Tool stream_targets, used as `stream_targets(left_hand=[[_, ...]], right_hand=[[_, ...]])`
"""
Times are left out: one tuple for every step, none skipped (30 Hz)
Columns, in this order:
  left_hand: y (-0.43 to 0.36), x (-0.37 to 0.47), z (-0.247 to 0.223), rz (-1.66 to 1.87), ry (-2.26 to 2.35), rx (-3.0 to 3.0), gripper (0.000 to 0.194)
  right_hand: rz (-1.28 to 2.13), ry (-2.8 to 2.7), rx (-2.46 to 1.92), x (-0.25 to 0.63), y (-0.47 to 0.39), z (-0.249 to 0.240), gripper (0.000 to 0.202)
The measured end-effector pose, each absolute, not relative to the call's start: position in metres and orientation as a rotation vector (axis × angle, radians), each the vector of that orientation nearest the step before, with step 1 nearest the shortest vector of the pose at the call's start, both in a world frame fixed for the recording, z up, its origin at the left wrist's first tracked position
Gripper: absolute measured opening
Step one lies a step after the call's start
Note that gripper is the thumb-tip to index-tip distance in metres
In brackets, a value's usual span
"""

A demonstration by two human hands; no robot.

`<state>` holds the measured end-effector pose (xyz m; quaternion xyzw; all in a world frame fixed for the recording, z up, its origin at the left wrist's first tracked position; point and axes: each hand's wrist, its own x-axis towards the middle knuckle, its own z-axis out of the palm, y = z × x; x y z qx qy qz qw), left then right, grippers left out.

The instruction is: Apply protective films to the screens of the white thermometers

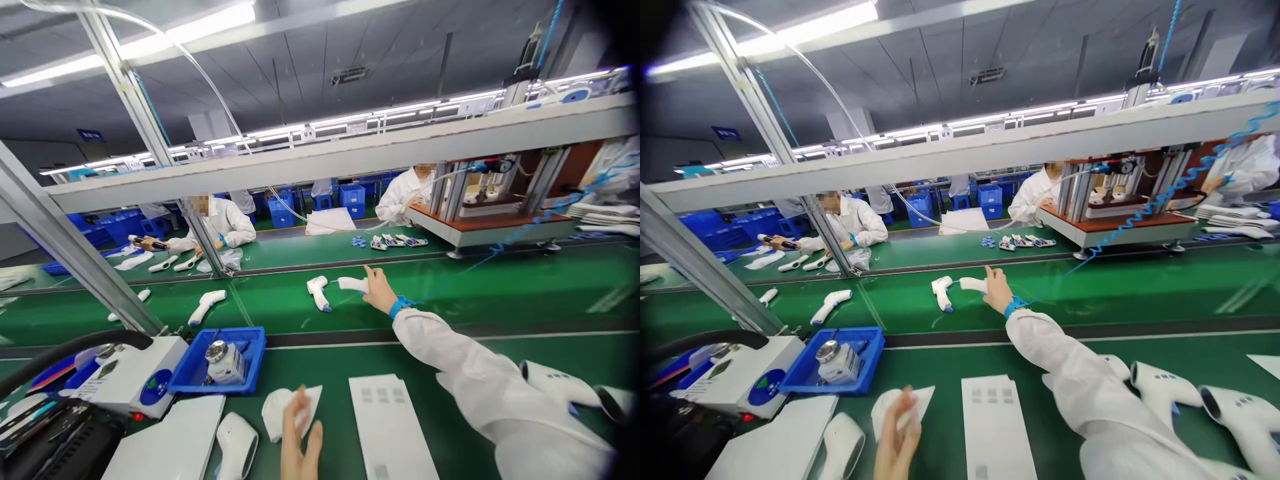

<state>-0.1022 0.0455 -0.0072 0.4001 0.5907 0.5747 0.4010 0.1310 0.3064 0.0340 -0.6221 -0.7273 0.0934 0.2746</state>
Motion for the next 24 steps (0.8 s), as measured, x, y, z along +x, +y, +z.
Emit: stream_targets(left_hand=[[0.048,-0.101,0.004,1.499,1.534,1.108,0.055],[0.051,-0.099,0.015,1.486,1.559,1.221,0.060],[0.055,-0.097,0.025,1.418,1.552,1.332,0.066],[0.059,-0.094,0.033,1.314,1.496,1.429,0.073],[0.063,-0.091,0.039,1.206,1.415,1.476,0.081],[0.065,-0.086,0.042,1.094,1.293,1.475,0.088],[0.066,-0.081,0.043,0.980,1.163,1.416,0.092],[0.065,-0.074,0.042,0.868,1.047,1.308,0.094],[0.063,-0.067,0.040,0.774,0.959,1.173,0.093],[0.059,-0.060,0.037,0.724,0.913,1.032,0.090],[0.053,-0.054,0.035,0.721,0.911,0.905,0.087],[0.047,-0.048,0.033,0.768,0.943,0.804,0.085],[0.040,-0.044,0.032,0.847,0.987,0.732,0.086],[0.033,-0.039,0.032,0.935,1.029,0.686,0.088],[0.026,-0.036,0.032,0.999,1.065,0.656,0.090],[0.020,-0.032,0.032,1.022,1.089,0.638,0.091],[0.014,-0.027,0.033,1.016,1.099,0.628,0.091],[0.009,-0.023,0.032,0.999,1.099,0.620,0.089],[0.005,-0.018,0.031,0.978,1.098,0.612,0.087],[0.003,-0.013,0.028,0.965,1.100,0.607,0.085],[0.001,-0.008,0.026,0.970,1.106,0.607,0.084],[0.002,-0.004,0.023,0.987,1.118,0.614,0.082],[0.003,-0.001,0.019,1.005,1.131,0.631,0.081],[0.005,0.001,0.017,1.022,1.139,0.656,0.080]], right_hand=[[0.265,-2.033,-1.606,0.135,0.287,0.033,0.082],[0.286,-2.120,-1.527,0.137,0.266,0.032,0.086],[0.307,-2.218,-1.429,0.137,0.243,0.031,0.087],[0.332,-2.317,-1.319,0.135,0.218,0.031,0.087],[0.337,-2.445,-1.130,0.130,0.194,0.031,0.084],[0.329,-2.549,-0.937,0.125,0.170,0.031,0.080],[0.318,-2.608,-0.782,0.119,0.148,0.031,0.075],[0.304,-2.633,-0.668,0.113,0.129,0.031,0.070],[0.272,-2.609,-0.648,0.108,0.113,0.031,0.066],[0.249,-2.560,-0.693,0.105,0.099,0.031,0.064],[0.238,-2.489,-0.793,0.105,0.089,0.029,0.064],[0.247,-2.405,-0.925,0.108,0.080,0.027,0.065],[0.282,-2.319,-1.063,0.113,0.074,0.024,0.065],[0.338,-2.230,-1.193,0.120,0.070,0.019,0.064],[0.408,-2.138,-1.307,0.129,0.067,0.014,0.059],[0.480,-2.046,-1.399,0.139,0.067,0.008,0.051],[0.548,-1.959,-1.465,0.148,0.067,0.002,0.041],[0.607,-1.876,-1.509,0.156,0.069,-0.005,0.033],[0.650,-1.809,-1.531,0.162,0.072,-0.011,0.027],[0.680,-1.767,-1.537,0.166,0.075,-0.016,0.022],[0.696,-1.745,-1.532,0.169,0.079,-0.020,0.020],[0.701,-1.739,-1.527,0.169,0.083,-0.023,0.018],[0.699,-1.739,-1.526,0.168,0.087,-0.026,0.017],[0.693,-1.740,-1.532,0.166,0.090,-0.028,0.015]])
